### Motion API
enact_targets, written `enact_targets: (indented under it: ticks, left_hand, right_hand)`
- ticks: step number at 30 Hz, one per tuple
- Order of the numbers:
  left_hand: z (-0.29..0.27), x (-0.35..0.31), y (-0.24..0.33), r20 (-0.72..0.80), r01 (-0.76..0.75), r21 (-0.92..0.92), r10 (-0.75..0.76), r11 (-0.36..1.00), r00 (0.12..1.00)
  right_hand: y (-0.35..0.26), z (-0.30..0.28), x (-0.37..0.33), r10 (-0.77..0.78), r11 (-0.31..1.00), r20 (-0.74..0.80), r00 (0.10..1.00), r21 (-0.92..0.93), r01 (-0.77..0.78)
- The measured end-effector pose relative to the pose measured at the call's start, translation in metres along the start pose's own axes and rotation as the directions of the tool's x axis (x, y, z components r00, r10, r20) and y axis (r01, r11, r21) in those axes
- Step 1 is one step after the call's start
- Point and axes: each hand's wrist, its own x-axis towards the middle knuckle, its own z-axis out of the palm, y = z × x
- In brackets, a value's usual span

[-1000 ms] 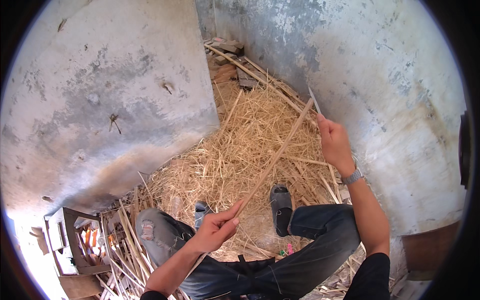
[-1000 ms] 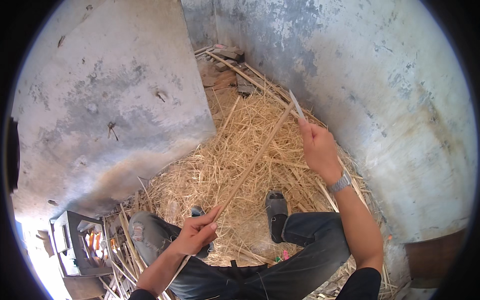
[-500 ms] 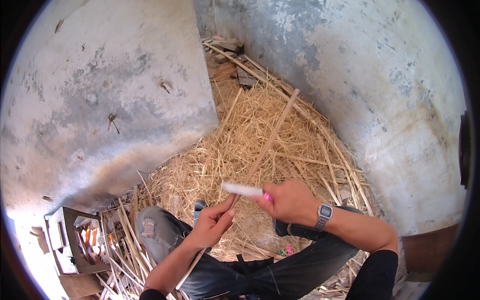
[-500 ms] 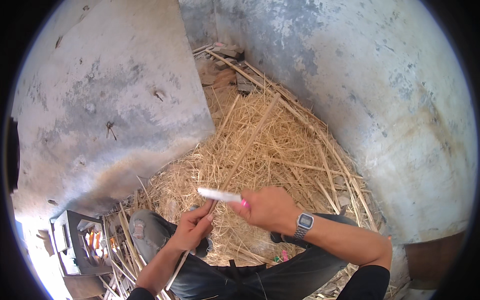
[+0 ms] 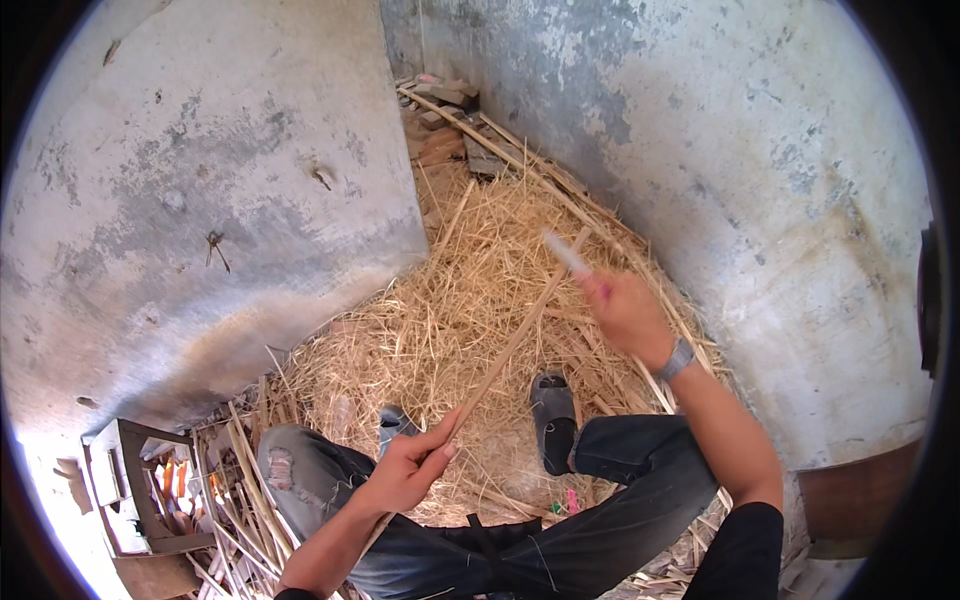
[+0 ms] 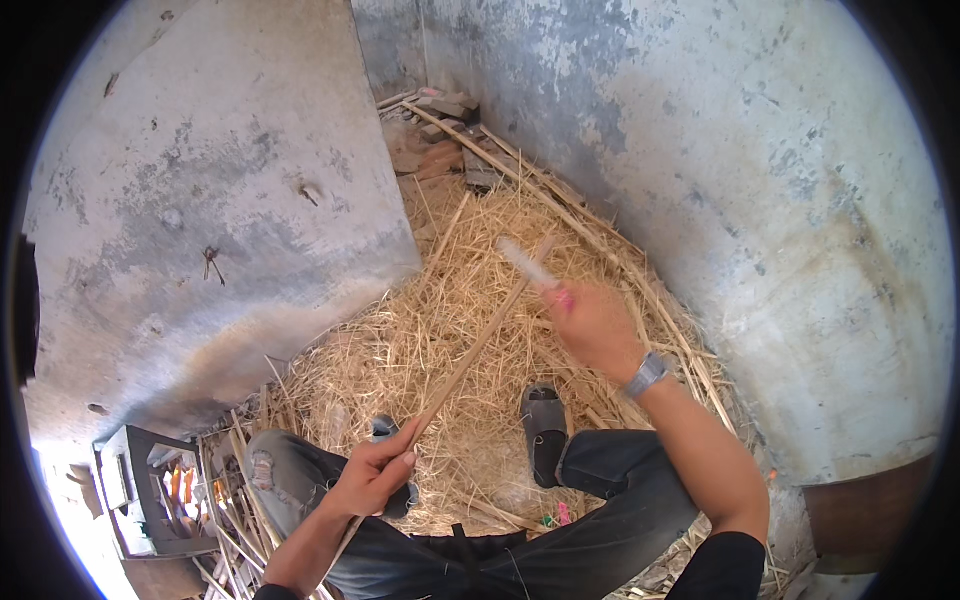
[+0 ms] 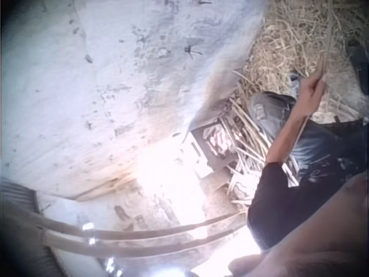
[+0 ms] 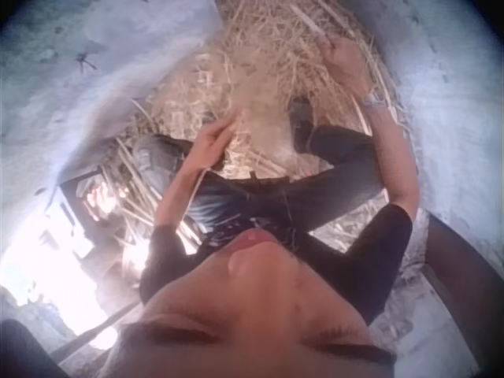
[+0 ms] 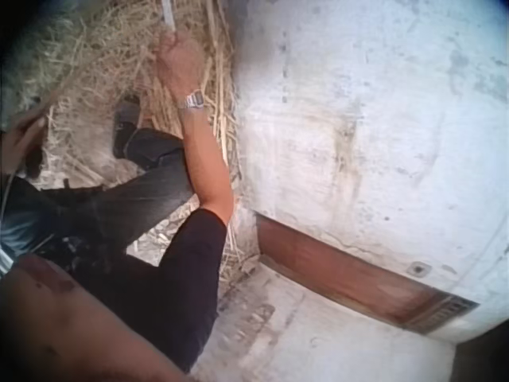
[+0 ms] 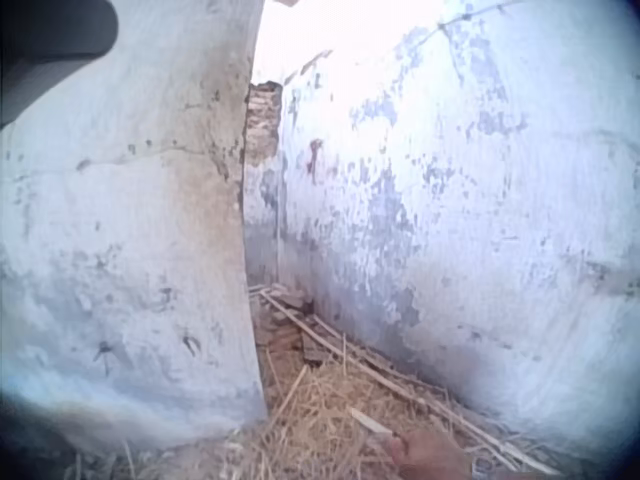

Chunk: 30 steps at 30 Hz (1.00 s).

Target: The person carves a long wooden stick by repeatedly scraping along its length with a small knife.

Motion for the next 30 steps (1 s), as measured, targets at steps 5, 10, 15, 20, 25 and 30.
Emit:
enact_targets:
  ticks: [5,10,15,20,25,30]
  left_hand:
    - [0.004,0.003,0.004,0.018,-0.059,-0.037,0.06,0.998,0.998]
    - [0.002,0.005,0.01,0.043,-0.06,0.007,0.059,0.998,0.997]
    - [0.016,0.019,0.022,0.149,-0.12,0.029,0.114,0.992,0.982]
    - [0.022,0.035,0.037,0.183,0.086,-0.257,-0.039,0.963,0.982]
    - [0.018,0.036,0.018,0.074,-0.003,-0.312,0.028,0.95,0.997]
    - [0.022,0.033,0.007,-0.017,-0.094,-0.121,0.093,0.988,0.996]
  right_hand:
    - [0.048,-0.015,0.006,0.095,0.973,-0.172,0.981,0.224,-0.055]
    - [-0.007,-0.019,-0.013,0.155,0.739,0.025,0.988,0.661,-0.133]
    - [-0.026,0.002,-0.019,0.13,0.661,0.095,0.987,0.734,-0.157]
    - [-0.052,0.016,-0.034,-0.042,0.74,0.133,0.99,0.67,-0.059]
    - [-0.072,0.008,-0.054,-0.253,0.959,0.194,0.948,0.177,0.22]
    - [-0.077,0.028,-0.076,-0.282,0.952,0.347,0.894,-0.014,0.305]
